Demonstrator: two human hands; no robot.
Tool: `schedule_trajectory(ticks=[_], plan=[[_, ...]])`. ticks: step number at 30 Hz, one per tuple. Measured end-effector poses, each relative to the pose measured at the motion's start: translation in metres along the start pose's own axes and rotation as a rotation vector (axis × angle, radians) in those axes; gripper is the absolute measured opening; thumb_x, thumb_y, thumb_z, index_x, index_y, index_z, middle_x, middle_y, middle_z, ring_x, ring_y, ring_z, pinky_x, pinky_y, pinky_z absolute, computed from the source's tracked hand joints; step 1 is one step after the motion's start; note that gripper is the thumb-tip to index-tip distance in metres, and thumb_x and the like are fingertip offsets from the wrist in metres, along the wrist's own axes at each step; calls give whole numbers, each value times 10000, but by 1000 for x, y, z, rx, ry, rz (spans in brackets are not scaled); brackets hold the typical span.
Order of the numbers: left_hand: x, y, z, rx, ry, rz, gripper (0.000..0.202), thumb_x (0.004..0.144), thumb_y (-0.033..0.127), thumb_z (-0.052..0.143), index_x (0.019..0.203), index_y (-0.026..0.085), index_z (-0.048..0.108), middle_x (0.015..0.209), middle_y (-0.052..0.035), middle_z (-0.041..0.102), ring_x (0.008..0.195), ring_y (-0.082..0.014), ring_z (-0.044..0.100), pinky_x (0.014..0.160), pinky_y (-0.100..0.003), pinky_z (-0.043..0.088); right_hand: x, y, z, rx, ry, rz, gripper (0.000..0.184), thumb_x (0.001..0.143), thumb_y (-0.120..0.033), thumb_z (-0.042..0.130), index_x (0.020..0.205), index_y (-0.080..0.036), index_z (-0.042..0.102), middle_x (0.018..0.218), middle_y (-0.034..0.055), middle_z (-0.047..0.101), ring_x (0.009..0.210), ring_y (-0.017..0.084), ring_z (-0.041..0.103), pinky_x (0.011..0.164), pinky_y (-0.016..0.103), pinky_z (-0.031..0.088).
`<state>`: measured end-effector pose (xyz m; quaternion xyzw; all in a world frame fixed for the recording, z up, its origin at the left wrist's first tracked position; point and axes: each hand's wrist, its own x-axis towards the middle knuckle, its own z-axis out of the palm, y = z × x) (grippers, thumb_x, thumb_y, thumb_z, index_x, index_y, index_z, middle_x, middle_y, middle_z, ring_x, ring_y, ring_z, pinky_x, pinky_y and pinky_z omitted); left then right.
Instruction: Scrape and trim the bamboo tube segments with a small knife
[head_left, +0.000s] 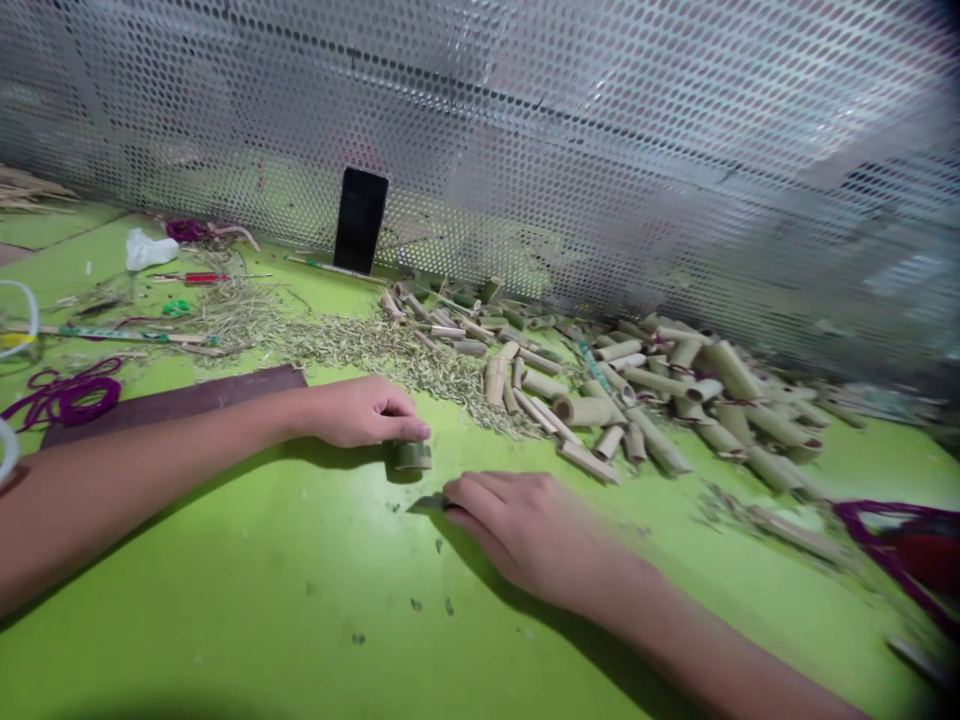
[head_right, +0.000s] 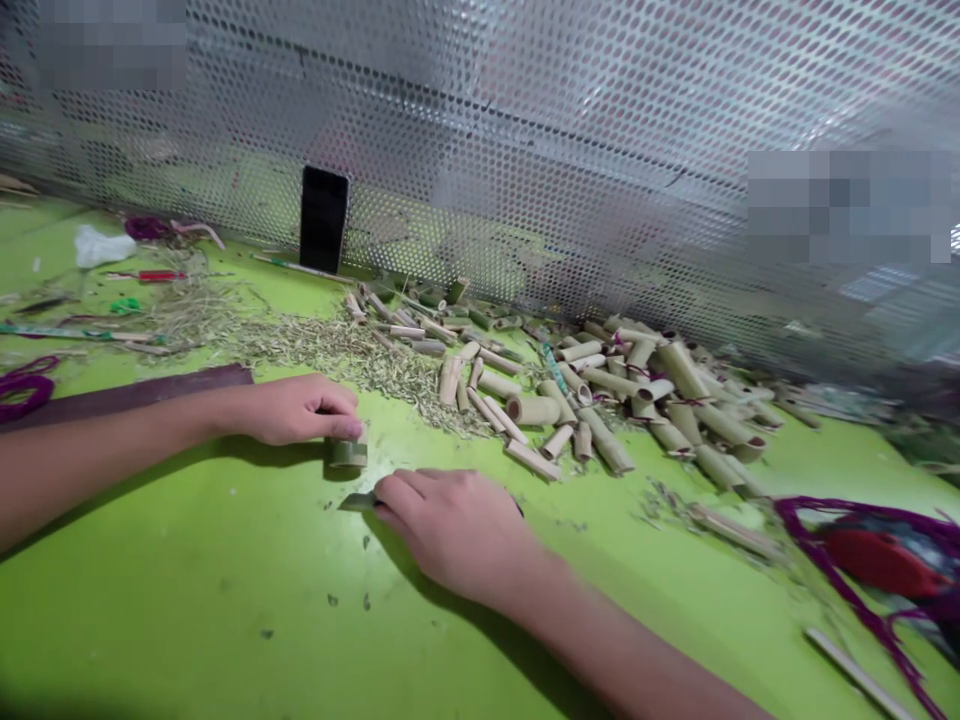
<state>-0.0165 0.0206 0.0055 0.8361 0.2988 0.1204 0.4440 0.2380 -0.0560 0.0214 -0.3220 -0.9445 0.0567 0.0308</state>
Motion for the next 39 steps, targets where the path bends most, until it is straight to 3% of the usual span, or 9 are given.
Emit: schedule_trajectory(ticks=[4, 8, 18, 28, 34, 39], plan=[[-1, 2, -2, 12, -23, -10, 541, 1003, 626, 497, 696, 182, 522, 727, -14, 511, 644, -150, 468, 615, -290, 341, -5, 4, 1, -31, 103, -62, 356, 1114, -234, 378, 921, -172, 671, 688, 16, 673, 547, 123, 578, 529, 255, 377], [3, 1, 3, 6, -31, 38, 557, 1009, 626, 479, 665, 188, 466, 690, 0, 450, 626, -142, 421, 591, -290, 301, 3, 8, 3, -100, 239, -27, 426, 1132, -262, 315, 945, -160, 684, 679, 31, 660, 547, 132, 565, 522, 265, 358], [8, -2, 11, -7, 22, 24, 604, 982, 679, 503, 626, 197, 427, 640, 7, 428, 582, -134, 373, 559, -304, 253, 15, -2, 7, -113, 231, 25, 463, 1151, -289, 289, 909, -154, 660, 689, 34, 672, 543, 131, 574, 500, 253, 339], [9, -5, 11, -8, 6, 61, 585, 1000, 662, 488, 653, 192, 463, 644, 5, 468, 590, -143, 415, 571, -296, 295, 12, -5, -2, -48, 39, 123, 207, 1096, -214, 461, 971, -181, 623, 749, 11, 697, 579, 139, 602, 530, 254, 312], [6, -4, 9, -34, -23, 58, 545, 994, 632, 536, 686, 182, 530, 667, 8, 481, 591, -141, 432, 563, -286, 307, 4, -3, -11, 72, -111, 207, 206, 1097, -229, 431, 973, -201, 593, 736, 0, 673, 564, 146, 591, 519, 261, 295], [5, -4, 6, -26, -32, 63, 553, 990, 638, 534, 687, 176, 559, 677, 3, 496, 615, -147, 455, 583, -283, 332, 3, 1, -10, 64, -106, 174, 203, 1083, -229, 414, 970, -209, 582, 718, -2, 649, 565, 153, 565, 539, 269, 298]])
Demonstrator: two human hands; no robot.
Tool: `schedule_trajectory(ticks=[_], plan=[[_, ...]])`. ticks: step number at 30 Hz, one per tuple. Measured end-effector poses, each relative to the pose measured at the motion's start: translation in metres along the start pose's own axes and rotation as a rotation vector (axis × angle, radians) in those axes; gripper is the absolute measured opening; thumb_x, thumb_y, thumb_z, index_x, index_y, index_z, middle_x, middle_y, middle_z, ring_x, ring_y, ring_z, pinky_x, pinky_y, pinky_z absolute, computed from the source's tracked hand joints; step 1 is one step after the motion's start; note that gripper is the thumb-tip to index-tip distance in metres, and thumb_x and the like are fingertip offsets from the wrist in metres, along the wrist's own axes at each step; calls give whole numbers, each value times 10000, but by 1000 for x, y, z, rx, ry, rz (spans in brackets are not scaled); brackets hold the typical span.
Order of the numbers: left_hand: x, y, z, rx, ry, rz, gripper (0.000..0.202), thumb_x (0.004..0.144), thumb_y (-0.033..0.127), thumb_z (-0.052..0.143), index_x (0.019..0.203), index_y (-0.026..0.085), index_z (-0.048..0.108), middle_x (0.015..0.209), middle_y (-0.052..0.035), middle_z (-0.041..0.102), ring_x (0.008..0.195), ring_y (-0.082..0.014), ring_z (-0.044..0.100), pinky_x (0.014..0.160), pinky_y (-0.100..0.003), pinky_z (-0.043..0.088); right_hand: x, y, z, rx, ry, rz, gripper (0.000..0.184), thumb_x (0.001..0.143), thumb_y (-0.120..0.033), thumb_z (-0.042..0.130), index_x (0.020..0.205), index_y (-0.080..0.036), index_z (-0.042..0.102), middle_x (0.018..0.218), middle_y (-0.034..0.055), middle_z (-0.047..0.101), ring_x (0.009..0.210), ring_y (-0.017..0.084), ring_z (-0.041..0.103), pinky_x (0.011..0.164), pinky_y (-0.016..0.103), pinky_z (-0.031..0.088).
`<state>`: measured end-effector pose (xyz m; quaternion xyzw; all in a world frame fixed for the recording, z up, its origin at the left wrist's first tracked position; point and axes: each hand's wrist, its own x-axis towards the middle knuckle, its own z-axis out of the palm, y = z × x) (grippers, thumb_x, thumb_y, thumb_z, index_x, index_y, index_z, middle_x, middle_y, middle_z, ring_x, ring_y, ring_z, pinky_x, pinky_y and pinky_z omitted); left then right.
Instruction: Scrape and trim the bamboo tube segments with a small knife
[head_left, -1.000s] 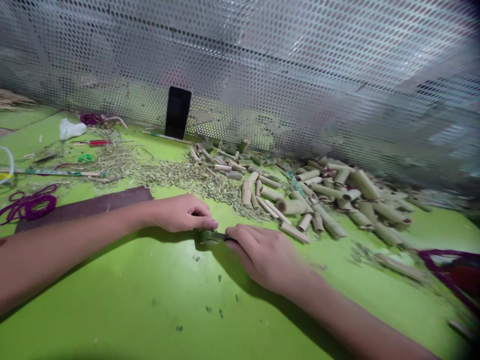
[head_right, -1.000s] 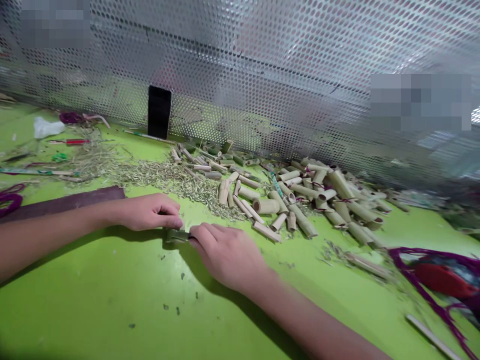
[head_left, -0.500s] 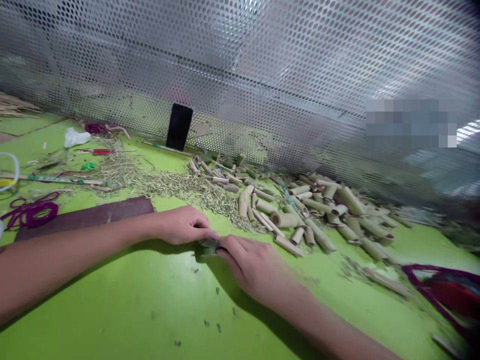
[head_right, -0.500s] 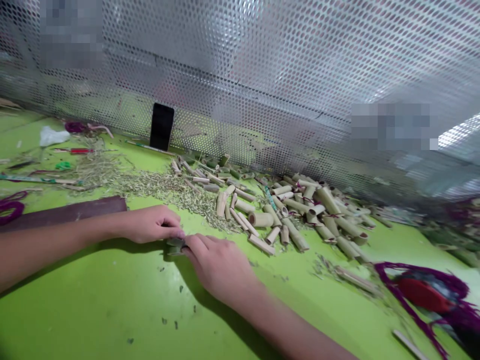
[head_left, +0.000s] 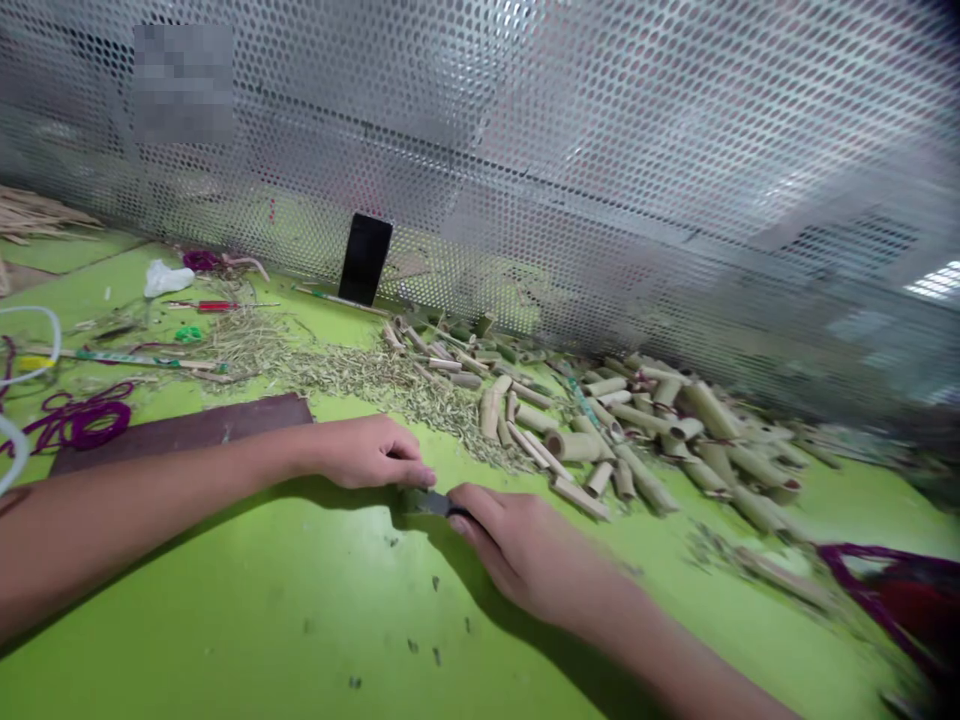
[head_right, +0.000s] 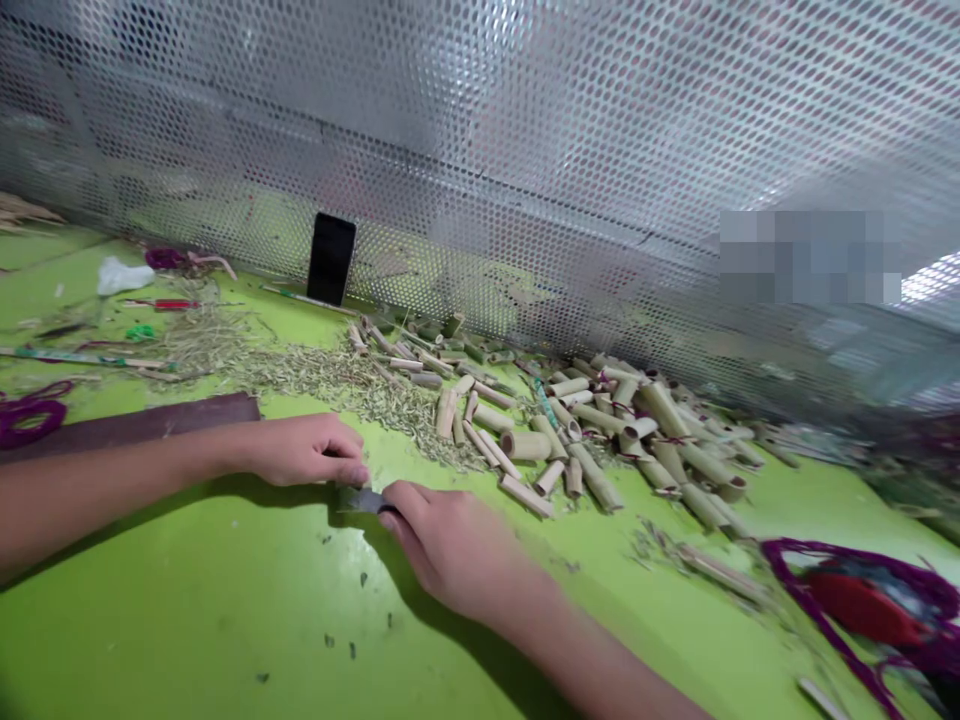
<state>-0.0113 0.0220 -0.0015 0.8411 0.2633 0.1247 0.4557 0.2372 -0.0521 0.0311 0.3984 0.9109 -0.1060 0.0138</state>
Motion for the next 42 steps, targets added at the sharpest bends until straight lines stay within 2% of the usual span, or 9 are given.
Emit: schedule_trajectory(ticks=[6, 14, 22, 31, 39, 42], plan=[[-1, -1, -8, -46, -90, 37, 509, 995, 616, 542, 783, 168, 660, 808, -37, 603, 718, -167, 531, 676, -294, 402, 0, 3, 5, -51, 54, -43, 224, 1087, -229, 402, 988, -194, 599, 716, 2, 646, 576, 152, 576, 560, 266, 334], [2, 0, -6, -20, -86, 0, 468, 995, 582, 532, 767, 178, 591, 828, -36, 602, 749, -181, 524, 696, -314, 384, 11, -3, 12, -143, 151, -94, 301, 1116, -256, 383, 947, -180, 620, 745, 21, 684, 559, 141, 580, 517, 256, 291], [3, 1, -10, -13, -141, 14, 473, 999, 591, 513, 770, 182, 575, 835, -33, 592, 743, -177, 514, 706, -317, 383, 7, 7, 11, -130, 120, -148, 289, 1104, -245, 371, 943, -178, 601, 697, 1, 642, 508, 122, 519, 502, 249, 282], [4, 2, -10, -46, -149, 58, 519, 998, 633, 542, 775, 176, 642, 875, -43, 641, 767, -171, 541, 726, -302, 399, 7, 19, 7, -151, 65, -211, 258, 1098, -217, 387, 927, -192, 579, 697, 1, 650, 518, 124, 517, 523, 261, 307], [5, 1, -8, -25, -117, 59, 482, 1006, 592, 548, 810, 169, 670, 838, -35, 646, 743, -166, 539, 695, -294, 385, 9, 8, 15, -204, 178, -213, 310, 1126, -256, 380, 926, -175, 604, 687, 6, 653, 508, 124, 521, 509, 257, 298], [4, -1, -9, -23, -127, 60, 434, 1010, 535, 557, 808, 168, 669, 850, -37, 649, 751, -169, 547, 698, -295, 388, 6, 9, 18, -200, 174, -243, 354, 1137, -278, 361, 905, -179, 609, 681, -1, 653, 506, 120, 519, 520, 253, 329]])
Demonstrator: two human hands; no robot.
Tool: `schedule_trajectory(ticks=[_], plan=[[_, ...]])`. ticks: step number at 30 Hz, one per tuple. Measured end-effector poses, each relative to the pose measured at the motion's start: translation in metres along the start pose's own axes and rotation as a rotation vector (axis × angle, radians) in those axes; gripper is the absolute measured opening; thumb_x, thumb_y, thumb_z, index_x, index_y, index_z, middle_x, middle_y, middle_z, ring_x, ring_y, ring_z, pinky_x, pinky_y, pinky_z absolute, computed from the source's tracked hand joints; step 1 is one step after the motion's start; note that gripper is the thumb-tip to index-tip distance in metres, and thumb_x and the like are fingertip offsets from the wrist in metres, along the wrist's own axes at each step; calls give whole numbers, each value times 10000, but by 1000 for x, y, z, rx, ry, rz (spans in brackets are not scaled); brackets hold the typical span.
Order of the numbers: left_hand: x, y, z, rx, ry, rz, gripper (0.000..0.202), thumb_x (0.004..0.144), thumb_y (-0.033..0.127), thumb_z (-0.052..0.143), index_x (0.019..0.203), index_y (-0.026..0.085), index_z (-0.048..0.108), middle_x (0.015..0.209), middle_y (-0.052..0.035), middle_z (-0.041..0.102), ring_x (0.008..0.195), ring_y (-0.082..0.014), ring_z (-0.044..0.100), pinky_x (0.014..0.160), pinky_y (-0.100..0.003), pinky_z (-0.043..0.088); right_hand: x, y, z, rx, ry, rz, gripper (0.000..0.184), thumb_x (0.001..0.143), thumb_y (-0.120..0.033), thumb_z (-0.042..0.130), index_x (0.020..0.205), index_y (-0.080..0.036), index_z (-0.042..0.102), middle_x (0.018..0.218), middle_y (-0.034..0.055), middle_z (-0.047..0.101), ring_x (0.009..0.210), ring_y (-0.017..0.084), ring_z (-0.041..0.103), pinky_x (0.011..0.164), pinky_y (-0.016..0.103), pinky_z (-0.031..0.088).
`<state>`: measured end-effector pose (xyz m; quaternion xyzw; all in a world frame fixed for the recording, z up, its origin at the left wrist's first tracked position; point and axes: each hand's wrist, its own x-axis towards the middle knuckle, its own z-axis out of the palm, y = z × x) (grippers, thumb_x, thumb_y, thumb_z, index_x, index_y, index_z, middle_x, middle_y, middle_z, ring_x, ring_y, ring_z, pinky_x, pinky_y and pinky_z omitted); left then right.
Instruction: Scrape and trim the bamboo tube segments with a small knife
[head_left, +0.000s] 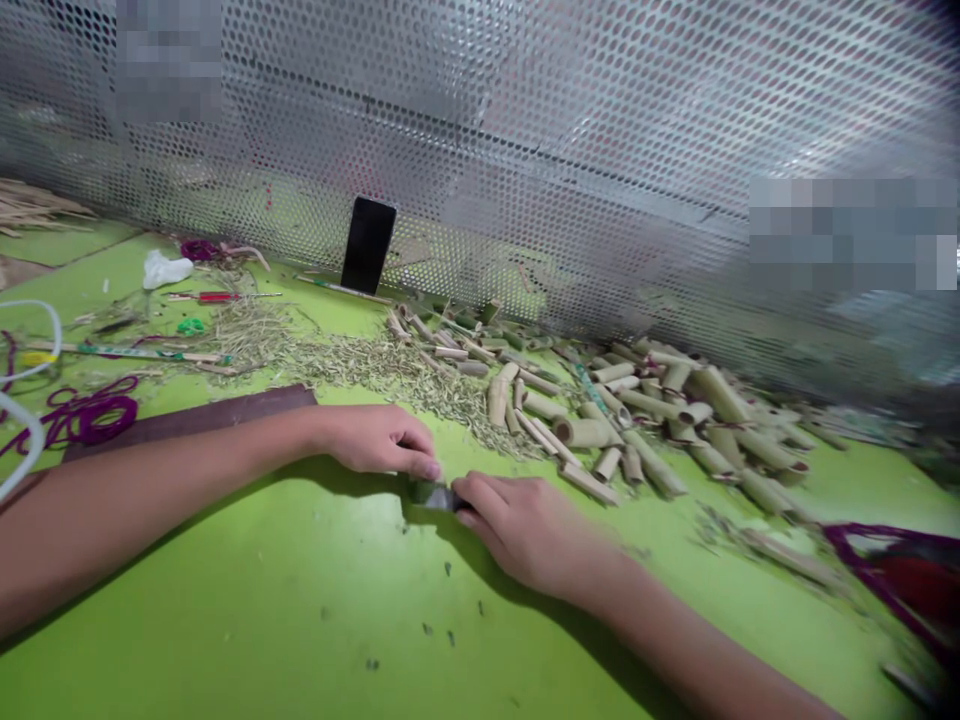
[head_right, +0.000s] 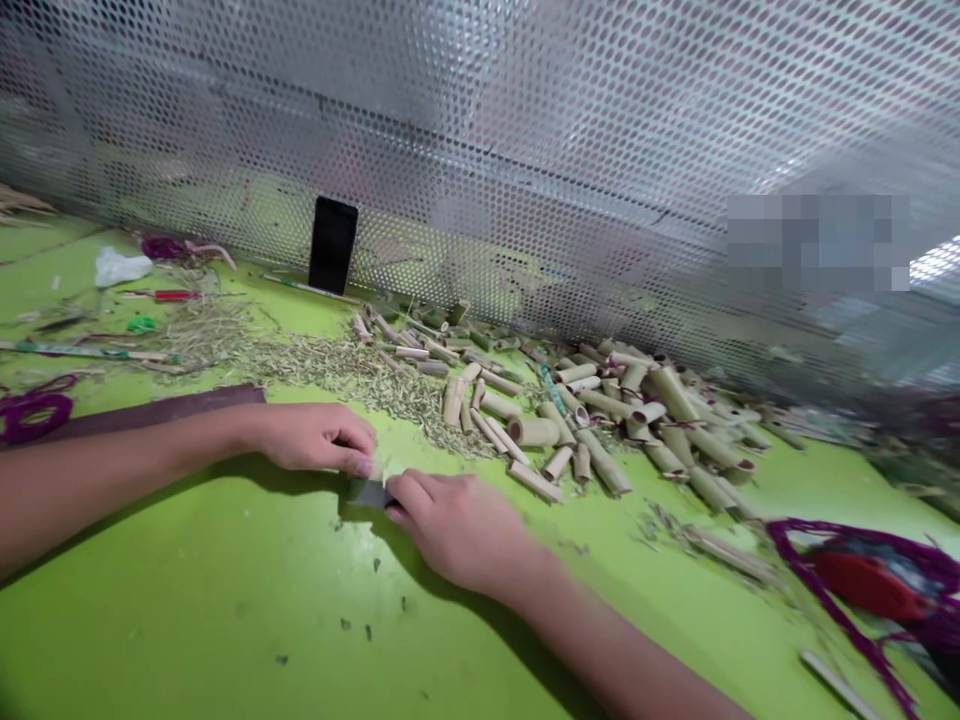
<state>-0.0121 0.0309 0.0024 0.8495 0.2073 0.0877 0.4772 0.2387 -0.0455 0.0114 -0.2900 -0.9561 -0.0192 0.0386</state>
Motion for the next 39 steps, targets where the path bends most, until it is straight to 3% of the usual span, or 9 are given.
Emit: schedule_trajectory(ticks=[4, 8, 12, 19, 26, 34, 39], plan=[[-1, 0, -1, -16, 2, -9, 414, 1007, 516, 567, 807, 169, 669, 880, -42, 649, 765, -169, 552, 712, -297, 395, -7, 4, 1, 18, 33, -36, 369, 1136, -272, 337, 912, -183, 616, 708, 8, 673, 540, 124, 542, 539, 258, 368], [-1, 1, 0, -10, 2, -29, 534, 992, 660, 539, 819, 172, 672, 899, -47, 638, 776, -175, 544, 721, -305, 397, -7, 8, -4, 115, 168, -64, 328, 1117, -286, 299, 1009, -167, 585, 738, 20, 655, 545, 125, 547, 540, 252, 419], [0, 2, 0, -1, -12, -38, 628, 975, 752, 493, 802, 172, 663, 888, -47, 624, 753, -171, 531, 694, -306, 386, -4, 8, -7, 134, 247, -13, 278, 1111, -270, 325, 1009, -153, 555, 737, 19, 636, 514, 109, 535, 483, 230, 397], [0, 5, 1, 15, 1, -25, 591, 1002, 698, 486, 804, 170, 661, 878, -54, 633, 772, -178, 536, 708, -311, 388, -1, 6, -5, -79, 155, -56, 317, 1146, -334, 369, 1131, -180, 646, 772, 18, 684, 581, 133, 611, 530, 266, 391], [0, 3, 1, 27, 5, -39, 542, 1013, 652, 496, 824, 172, 663, 881, -60, 636, 775, -180, 541, 723, -315, 405, 1, 3, -1, -40, 178, -6, 399, 1159, -297, 287, 1034, -157, 638, 755, 23, 700, 532, 125, 604, 503, 265, 396], [1, 1, 4, 20, 28, -36, 408, 1029, 482, 535, 780, 171, 627, 800, -40, 622, 736, -171, 537, 685, -306, 387, 0, -1, -7, -38, 104, 36, 360, 1148, -303, 342, 1005, -164, 642, 757, 19, 698, 524, 124, 585, 490, 284, 353], [-1, 5, 1, 2, 5, -67, 404, 1023, 488, 535, 789, 171, 624, 823, -35, 623, 730, -170, 529, 684, -306, 384, -6, -2, -6, 24, 46, 37, 349, 1144, -289, 362, 959, -173, 634, 721, 2, 679, 495, 113, 564, 480, 267, 341]])
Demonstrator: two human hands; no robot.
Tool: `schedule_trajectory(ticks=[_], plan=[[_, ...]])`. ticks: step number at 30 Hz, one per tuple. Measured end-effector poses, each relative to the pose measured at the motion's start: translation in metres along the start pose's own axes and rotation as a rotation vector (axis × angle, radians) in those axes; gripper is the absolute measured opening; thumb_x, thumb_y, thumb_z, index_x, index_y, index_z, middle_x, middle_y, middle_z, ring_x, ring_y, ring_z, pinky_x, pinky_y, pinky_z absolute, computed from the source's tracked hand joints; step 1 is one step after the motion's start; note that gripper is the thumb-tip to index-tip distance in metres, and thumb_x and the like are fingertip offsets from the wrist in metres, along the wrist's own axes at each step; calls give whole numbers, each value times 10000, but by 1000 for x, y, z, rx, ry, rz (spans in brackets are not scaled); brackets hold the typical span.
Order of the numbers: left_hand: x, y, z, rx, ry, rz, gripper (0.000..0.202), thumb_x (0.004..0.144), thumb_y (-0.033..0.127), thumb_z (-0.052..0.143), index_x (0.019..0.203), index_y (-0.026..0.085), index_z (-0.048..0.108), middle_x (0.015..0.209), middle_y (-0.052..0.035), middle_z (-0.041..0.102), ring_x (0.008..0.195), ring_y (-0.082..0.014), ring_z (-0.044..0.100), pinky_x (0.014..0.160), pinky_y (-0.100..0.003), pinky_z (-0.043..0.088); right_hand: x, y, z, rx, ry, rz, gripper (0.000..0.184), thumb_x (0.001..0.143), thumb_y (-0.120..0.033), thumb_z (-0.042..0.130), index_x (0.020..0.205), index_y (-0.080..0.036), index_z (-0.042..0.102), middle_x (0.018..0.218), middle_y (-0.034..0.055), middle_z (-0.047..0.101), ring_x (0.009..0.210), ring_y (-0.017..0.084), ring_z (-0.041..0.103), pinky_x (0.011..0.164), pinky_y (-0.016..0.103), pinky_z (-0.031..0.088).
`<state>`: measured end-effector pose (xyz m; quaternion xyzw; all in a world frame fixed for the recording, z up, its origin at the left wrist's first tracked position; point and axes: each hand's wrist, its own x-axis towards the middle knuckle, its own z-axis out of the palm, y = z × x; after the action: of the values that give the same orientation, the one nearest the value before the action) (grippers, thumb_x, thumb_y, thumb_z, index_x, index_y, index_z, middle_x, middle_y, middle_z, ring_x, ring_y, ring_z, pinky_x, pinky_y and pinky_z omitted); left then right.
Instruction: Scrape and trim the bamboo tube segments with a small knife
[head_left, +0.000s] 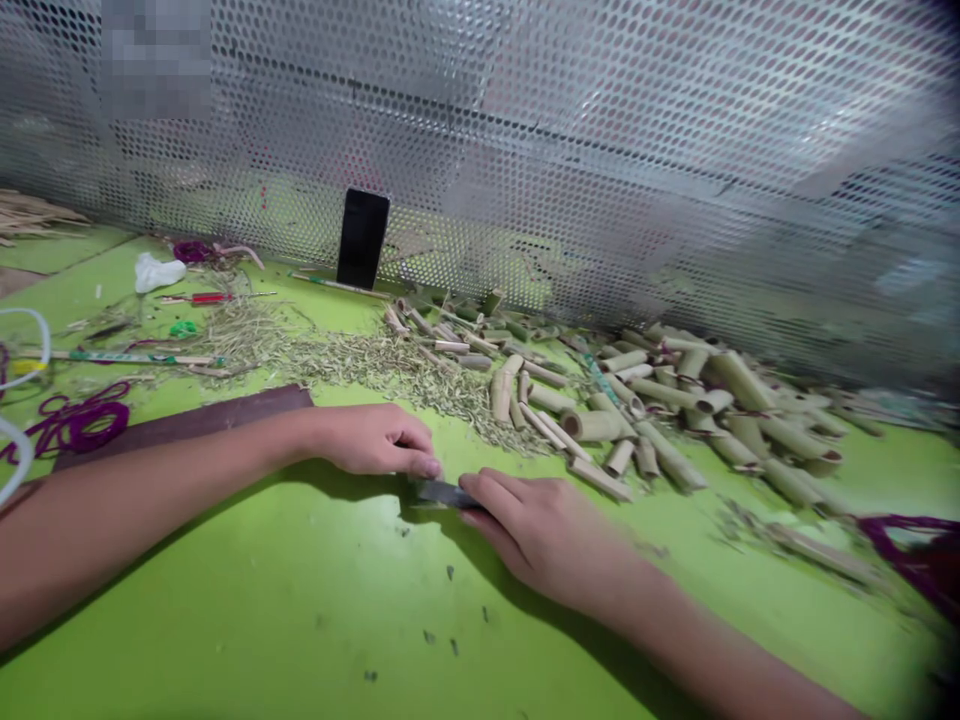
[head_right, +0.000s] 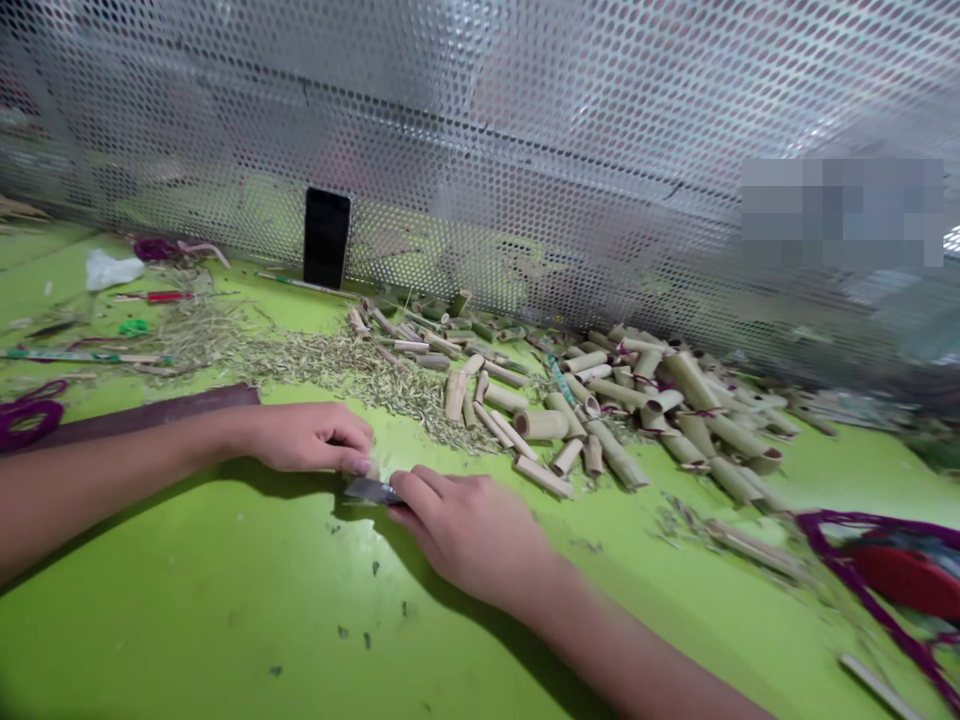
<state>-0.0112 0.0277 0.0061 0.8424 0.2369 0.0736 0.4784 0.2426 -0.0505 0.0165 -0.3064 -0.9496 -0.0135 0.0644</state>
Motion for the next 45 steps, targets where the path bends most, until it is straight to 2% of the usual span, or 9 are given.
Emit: schedule_trajectory(ticks=[4, 10, 19, 27, 35, 40, 43, 45], plan=[[-2, 3, -4, 7, 17, -30, 406, 1030, 481, 528, 798, 167, 640, 884, -43, 641, 759, -169, 544, 697, -298, 387, -6, 3, 2, 28, -1, -75, 398, 1152, -289, 333, 931, -173, 643, 719, 1, 684, 502, 108, 568, 509, 251, 388], [1, 0, -1, 4, 20, -19, 405, 1024, 487, 541, 786, 169, 620, 835, -34, 620, 741, -162, 532, 692, -299, 379, 0, 8, 0, -73, 154, -27, 434, 1157, -305, 287, 978, -159, 655, 687, 16, 668, 509, 121, 576, 488, 271, 343], [4, -1, 1, 27, 21, -26, 409, 1024, 482, 521, 762, 177, 597, 776, -20, 599, 702, -161, 520, 663, -295, 375, 10, 2, 2, -88, 137, -9, 430, 1157, -320, 305, 977, -162, 662, 694, 16, 669, 521, 125, 582, 493, 269, 356], [3, -2, 2, 33, 39, -19, 431, 1022, 515, 513, 772, 175, 602, 761, -27, 594, 694, -167, 523, 645, -297, 376, 6, 2, -4, 24, 36, 34, 396, 1153, -347, 320, 976, -173, 628, 713, 11, 666, 523, 124, 590, 502, 268, 341], [2, -2, 2, 9, 25, -29, 445, 1004, 551, 525, 766, 178, 574, 736, -11, 534, 668, -159, 488, 619, -290, 353, 0, 15, -4, 179, -61, 44, 317, 1130, -311, 365, 986, -185, 618, 696, 3, 659, 519, 130, 586, 509, 260, 373], [1, -5, -2, 8, 27, -15, 423, 1011, 523, 534, 794, 172, 622, 808, -33, 603, 718, -164, 534, 670, -296, 389, -7, 16, -5, 197, -110, -44, 320, 1133, -293, 380, 959, -199, 632, 731, -4, 680, 534, 117, 585, 531, 248, 403], [2, -5, -4, -15, 27, -18, 409, 1011, 513, 551, 806, 171, 643, 841, -41, 627, 732, -164, 541, 691, -301, 396, -10, 16, -5, 154, 4, -89, 369, 1148, -305, 328, 982, -176, 631, 722, 7, 673, 532, 116, 581, 537, 249, 407], [2, -5, -4, -22, 21, -17, 409, 1015, 512, 553, 805, 173, 648, 811, -33, 616, 708, -159, 524, 671, -300, 380, -9, 17, -3, 89, 115, -52, 392, 1152, -305, 301, 997, -160, 630, 700, 16, 664, 524, 122, 581, 517, 253, 390]])
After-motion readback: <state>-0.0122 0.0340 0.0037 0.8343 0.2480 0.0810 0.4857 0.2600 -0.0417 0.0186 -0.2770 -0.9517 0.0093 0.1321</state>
